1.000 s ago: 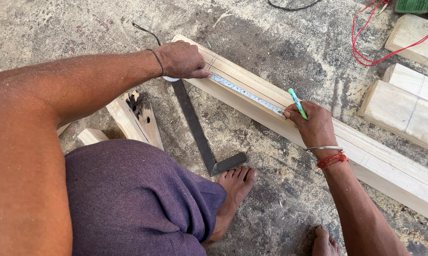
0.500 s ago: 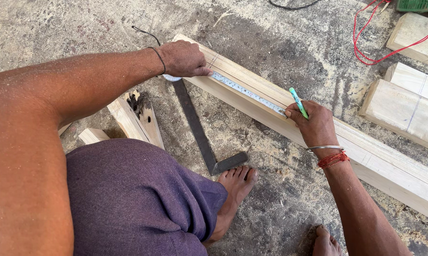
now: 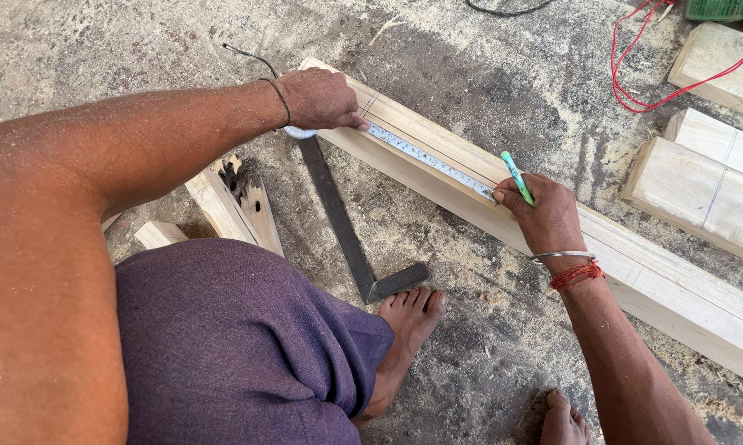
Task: The person measures a long wooden plank with a tape measure and marks multiple points along its length with a green marker. They repeatedly reposition the tape measure to ensure accurate spacing and draw lines across the plank to indicate cut or assembly points.
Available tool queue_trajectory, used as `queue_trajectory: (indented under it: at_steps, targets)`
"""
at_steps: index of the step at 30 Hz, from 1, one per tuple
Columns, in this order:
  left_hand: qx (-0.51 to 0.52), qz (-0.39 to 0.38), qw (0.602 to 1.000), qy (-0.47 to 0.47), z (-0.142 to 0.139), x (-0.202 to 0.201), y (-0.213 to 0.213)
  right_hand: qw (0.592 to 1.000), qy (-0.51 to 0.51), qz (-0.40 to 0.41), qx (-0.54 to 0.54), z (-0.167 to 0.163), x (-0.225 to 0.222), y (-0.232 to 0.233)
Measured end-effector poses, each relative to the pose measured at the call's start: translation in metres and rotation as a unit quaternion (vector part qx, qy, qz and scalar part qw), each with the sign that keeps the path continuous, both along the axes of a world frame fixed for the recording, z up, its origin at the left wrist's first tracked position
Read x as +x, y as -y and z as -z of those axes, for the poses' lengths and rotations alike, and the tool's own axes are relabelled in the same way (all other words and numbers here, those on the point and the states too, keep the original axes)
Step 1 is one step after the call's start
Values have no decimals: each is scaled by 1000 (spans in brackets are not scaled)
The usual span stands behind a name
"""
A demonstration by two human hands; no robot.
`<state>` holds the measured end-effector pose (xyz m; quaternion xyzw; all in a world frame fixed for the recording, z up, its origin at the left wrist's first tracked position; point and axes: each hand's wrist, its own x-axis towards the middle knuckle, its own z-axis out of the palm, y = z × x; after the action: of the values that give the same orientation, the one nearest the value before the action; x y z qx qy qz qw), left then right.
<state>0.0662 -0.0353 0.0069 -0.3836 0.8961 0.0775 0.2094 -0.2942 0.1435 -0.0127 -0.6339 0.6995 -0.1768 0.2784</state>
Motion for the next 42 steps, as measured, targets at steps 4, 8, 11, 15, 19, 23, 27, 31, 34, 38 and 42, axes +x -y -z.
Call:
queue_trajectory:
  at_steps: [4, 8, 11, 15, 19, 23, 27, 31, 34, 38, 42]
  targets:
    - [15, -12, 1000, -9, 2, -1, 3, 1000, -1, -5, -1, 0, 0, 0]
    - [29, -20, 999, 13, 3, -4, 7, 1000, 6, -3, -8, -1, 2, 0]
    - [39, -15, 999, 32, 5, -5, 10, 1000, 3, 11, 15, -2, 5, -1]
    - [53, -21, 998, 37, 7, -5, 14, 1000, 16, 20, 15, -3, 7, -1]
    - [54, -18, 997, 52, 8, -6, 17, 1000, 1, 5, -3, -2, 7, -2]
    - [58, -15, 996, 62, 10, -8, 21, 1000, -6, -12, -20, 2, 7, -3]
    - [60, -10, 997, 56, 10, -7, 23, 999, -11, 15, 37, 4, 7, -2]
    - [53, -11, 997, 63, 14, -7, 24, 993, 106, 48, 1, 0, 4, 1]
    - [57, -14, 997, 56, 16, -4, 27, 970, 201, 132, -27, -9, 6, 5]
    - [60, -12, 997, 54, 19, -3, 28, 927, 295, 151, -174, -29, 13, 8]
    - [50, -10, 997, 58, 20, -3, 27, 924, 312, 167, -145, -43, 40, 14]
